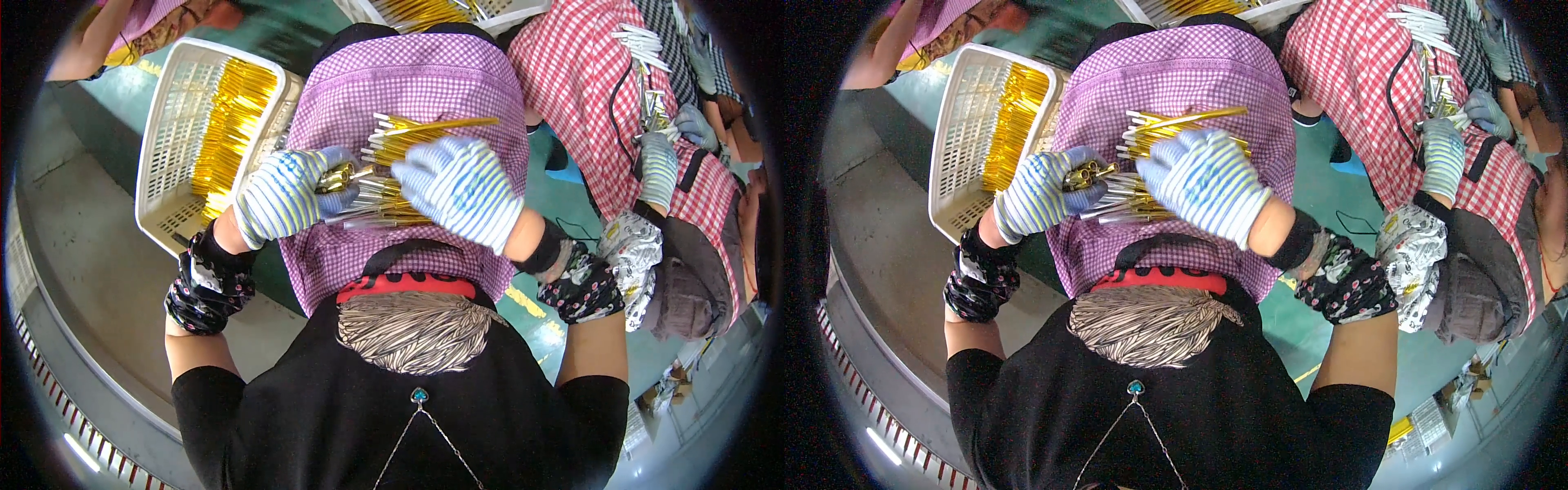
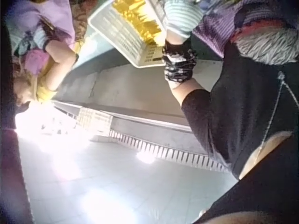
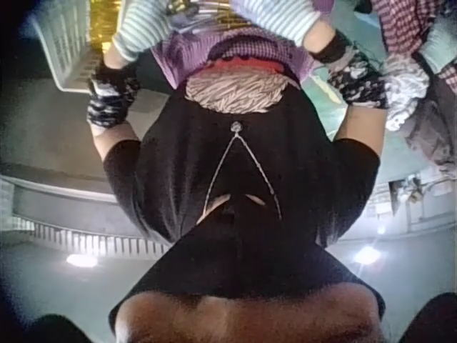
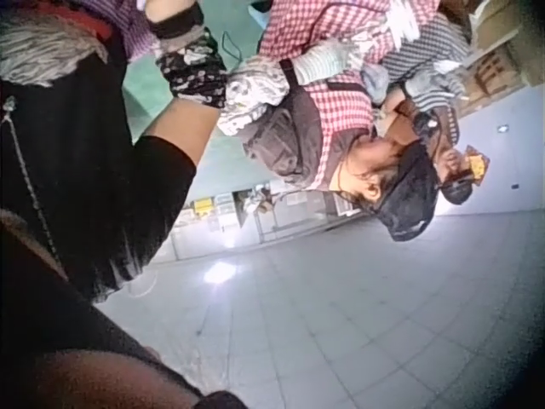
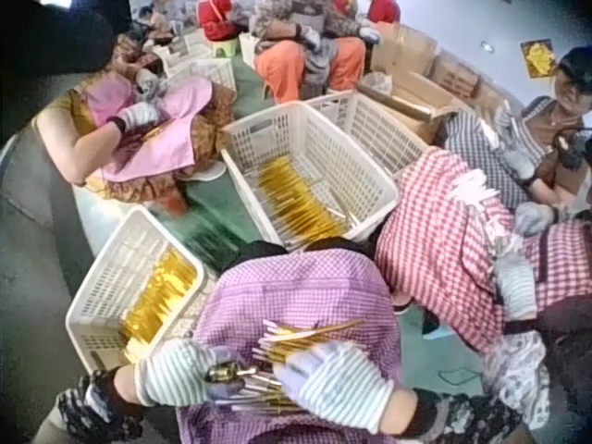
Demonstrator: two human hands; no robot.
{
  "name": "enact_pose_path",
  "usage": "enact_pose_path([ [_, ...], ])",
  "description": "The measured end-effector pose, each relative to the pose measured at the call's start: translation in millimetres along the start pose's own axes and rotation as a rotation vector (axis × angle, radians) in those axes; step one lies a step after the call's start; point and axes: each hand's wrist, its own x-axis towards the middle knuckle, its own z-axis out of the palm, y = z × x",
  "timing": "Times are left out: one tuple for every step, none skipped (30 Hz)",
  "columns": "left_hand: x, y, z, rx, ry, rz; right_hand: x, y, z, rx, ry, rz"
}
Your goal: Sorting and arranging small gold-colored cylindrical components into bundles.
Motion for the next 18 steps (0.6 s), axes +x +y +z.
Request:
enact_pose_path([
  [-0.8,0.8,0.3,0.030,0.013,-0.006,-3.0,-6.3,4.5,0.042,-0.082,0.018],
  [-1.0,1.1,0.6,0.061,0.027,-0.012,-5.2,-11.0,8.3,0.035,-0.101,0.008],
  [2.4,-0.1,3.2,0.089,0.043,0.030,-10.8,-12.2,13.0,0.014,-0.133,0.017],
  [5.2,0.3,4.8,0.086,0.040,0.036,-14.9,-12.3,16.3,-0.007,-0.165,0.026],
  [8.7,2.8,5.8,0.137,0.040,0.068,-16.9,-11.4,19.0,-0.009,-0.168,0.033],
  [9.0,6.5,5.1,0.192,0.045,0.091,-15.5,-11.0,19.9,-0.036,-0.185,0.027],
  [8.6,5.8,9.9,0.195,0.086,0.152,-14.3,-11.5,19.8,-0.063,-0.203,0.021],
  [8.2,10.0,10.4,0.197,0.087,0.151,-12.9,-13.6,17.0,-0.064,-0.201,0.020],
  [8.0,13.2,12.7,0.234,0.077,0.191,-10.8,-15.5,15.5,-0.071,-0.209,0.041],
  [6.7,15.8,14.6,0.272,0.067,0.231,-9.5,-17.0,15.0,-0.079,-0.217,0.061],
  [3.9,17.1,15.9,0.319,0.040,0.234,-10.6,-16.3,19.7,-0.022,-0.181,0.070],
  [4.1,18.0,18.3,0.320,0.045,0.239,-9.9,-17.6,16.1,-0.030,-0.181,0.070],
  [4.6,19.6,20.5,0.468,0.089,0.297,-8.2,-19.3,8.7,0.093,-0.225,0.192],
  [4.8,21.6,22.7,0.618,0.133,0.352,-7.0,-20.7,3.1,0.217,-0.267,0.313],
  [3.4,26.2,23.9,0.704,0.147,0.360,-7.0,-16.6,0.0,0.329,-0.313,0.315],
  [3.7,27.3,23.9,0.709,0.149,0.364,-10.2,-15.6,0.9,0.326,-0.307,0.315],
  [5.4,28.1,23.4,0.747,0.168,0.402,-14.5,-14.8,4.2,0.390,-0.246,0.303],
  [4.7,25.0,23.6,0.777,0.193,0.435,-14.9,-16.3,8.4,0.452,-0.194,0.287],
])
